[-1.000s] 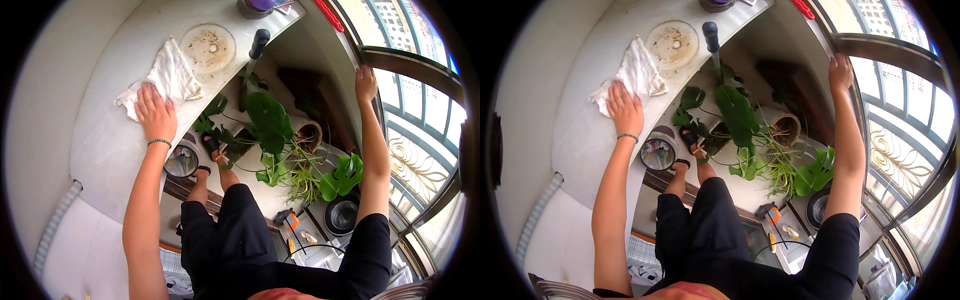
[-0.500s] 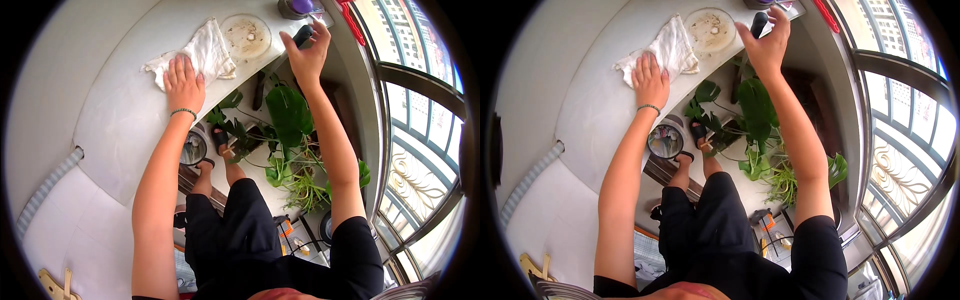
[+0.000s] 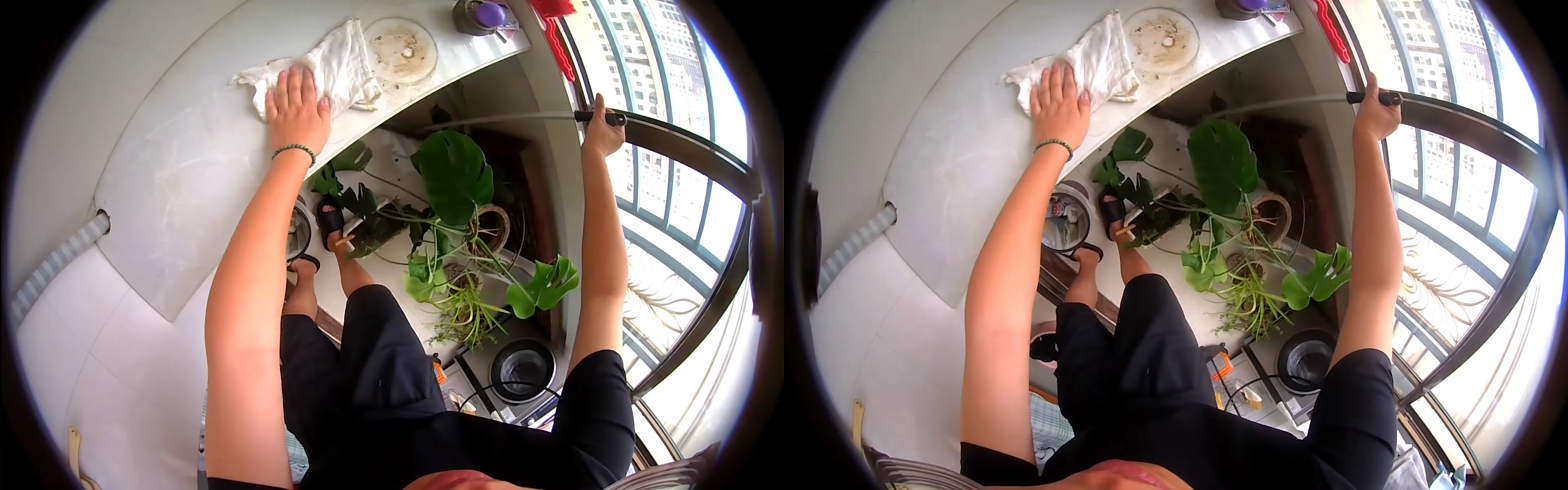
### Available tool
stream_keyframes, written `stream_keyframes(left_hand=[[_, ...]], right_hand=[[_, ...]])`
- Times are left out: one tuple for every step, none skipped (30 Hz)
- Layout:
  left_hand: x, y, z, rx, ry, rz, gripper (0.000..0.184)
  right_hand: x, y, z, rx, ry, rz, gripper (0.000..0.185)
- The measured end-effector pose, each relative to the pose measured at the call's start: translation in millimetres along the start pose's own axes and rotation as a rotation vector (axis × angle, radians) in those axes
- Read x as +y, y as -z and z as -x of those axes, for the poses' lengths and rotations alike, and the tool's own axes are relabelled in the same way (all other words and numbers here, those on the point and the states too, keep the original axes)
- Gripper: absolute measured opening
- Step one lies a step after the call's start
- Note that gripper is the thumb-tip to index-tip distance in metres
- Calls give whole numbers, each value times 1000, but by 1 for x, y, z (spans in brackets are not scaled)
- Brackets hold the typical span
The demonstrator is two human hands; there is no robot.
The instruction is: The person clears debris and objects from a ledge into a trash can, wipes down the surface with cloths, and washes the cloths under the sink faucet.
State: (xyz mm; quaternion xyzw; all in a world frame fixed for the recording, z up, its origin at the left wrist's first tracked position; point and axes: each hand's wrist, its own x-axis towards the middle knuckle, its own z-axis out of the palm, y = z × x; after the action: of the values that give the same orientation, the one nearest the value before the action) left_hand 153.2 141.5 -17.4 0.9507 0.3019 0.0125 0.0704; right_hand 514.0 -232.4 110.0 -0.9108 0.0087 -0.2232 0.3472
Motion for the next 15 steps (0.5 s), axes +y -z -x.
stream_keyframes(left_hand=[[0,0,-1,-2,-2,-6,61],[1,0,0,-9,-3,-4,61],[1,-1,-1,-1,-7,-5,61],[0,-3,-1,6,-9,-7,61],[0,-4,0,12,-13,-9,61],[-1,-5,0,8,-18,-9,62],[-1,-5,0,14,-15,-26,62],[0,-6,0,18,-13,-43,62],[0,-6,-1,24,-9,-57,61],[1,-5,0,15,-10,-71,61],[1,-5,0,13,-12,-70,61],[1,-5,0,13,-14,-68,61],[0,-5,-1,16,-13,-68,61],[0,-4,-1,11,-13,-65,61],[1,-4,0,5,-13,-61,61]], right_hand=[[0,3,-4,-3,-20,81,44],[2,4,-8,-6,-42,161,46],[4,2,-9,9,-41,192,48],[8,-3,-11,24,-42,223,51],[12,-7,-12,38,-42,255,53],[15,-10,-15,39,-46,231,55],[20,-12,-21,4,-74,249,60],[29,-17,-30,16,-89,247,64],[28,-18,-32,29,-101,244,67],[21,-15,-33,20,-196,254,76],[24,-14,-33,35,-272,183,78],[26,-14,-33,52,-345,110,81],[26,-15,-33,67,-417,34,85],[27,-10,-31,-13,-485,-75,94],[31,-7,-24,-19,-497,-110,93]])
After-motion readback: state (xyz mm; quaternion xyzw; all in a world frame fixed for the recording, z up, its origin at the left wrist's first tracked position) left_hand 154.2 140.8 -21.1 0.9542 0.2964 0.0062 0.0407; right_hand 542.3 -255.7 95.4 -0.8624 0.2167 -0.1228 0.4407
